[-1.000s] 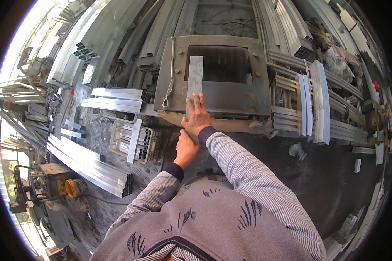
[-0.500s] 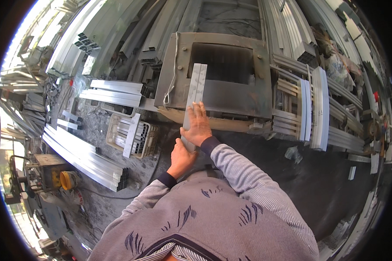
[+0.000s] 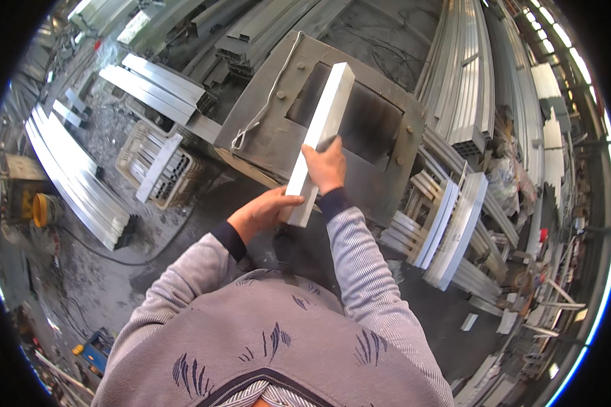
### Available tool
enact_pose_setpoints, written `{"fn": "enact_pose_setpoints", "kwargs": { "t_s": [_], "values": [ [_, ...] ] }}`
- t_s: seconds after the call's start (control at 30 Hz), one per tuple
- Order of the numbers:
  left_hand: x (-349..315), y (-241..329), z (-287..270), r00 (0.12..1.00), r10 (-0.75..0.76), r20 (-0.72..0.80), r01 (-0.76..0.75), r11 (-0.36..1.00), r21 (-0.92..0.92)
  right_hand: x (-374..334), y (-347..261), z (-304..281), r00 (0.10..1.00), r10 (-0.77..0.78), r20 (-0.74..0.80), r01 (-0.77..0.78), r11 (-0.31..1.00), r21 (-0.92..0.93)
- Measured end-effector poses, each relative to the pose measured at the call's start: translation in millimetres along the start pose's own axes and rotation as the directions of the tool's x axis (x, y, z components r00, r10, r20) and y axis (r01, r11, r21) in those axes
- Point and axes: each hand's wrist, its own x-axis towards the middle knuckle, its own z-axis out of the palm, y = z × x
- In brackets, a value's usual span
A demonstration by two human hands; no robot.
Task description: The person picks up long aluminum profiles from the floor, carries them to a bench-mounted finishing machine, and repeatedly passes each profile through the machine to smooth or deburr the edges. The person handles the profiles one at a time, repositioning them as needed, and places finished pieces into a nearby basket.
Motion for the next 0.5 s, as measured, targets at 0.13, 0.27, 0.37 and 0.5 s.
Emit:
{"fn": "enact_pose_setpoints", "kwargs": {
  "t_s": [0.13,0.27,0.37,0.5],
  "values": [
    [59,37,10,0.982,0.005,-0.189,0.019,0.992,0.127,59,-37,14,0.978,-0.018,-0.208,-0.054,0.940,-0.336],
    [73,57,-4,0.985,0.010,-0.175,-0.008,1.000,0.008,89,-50,28,0.975,-0.062,-0.215,-0.049,0.879,-0.475],
    [60,31,-18,0.984,0.049,-0.169,-0.049,0.999,-0.001,70,-43,43,0.969,-0.139,-0.204,0.010,0.847,-0.532],
    [58,-22,-56,0.999,0.015,-0.052,-0.018,0.998,-0.060,28,-34,52,0.981,-0.094,-0.169,-0.008,0.853,-0.522]
  ]
}}
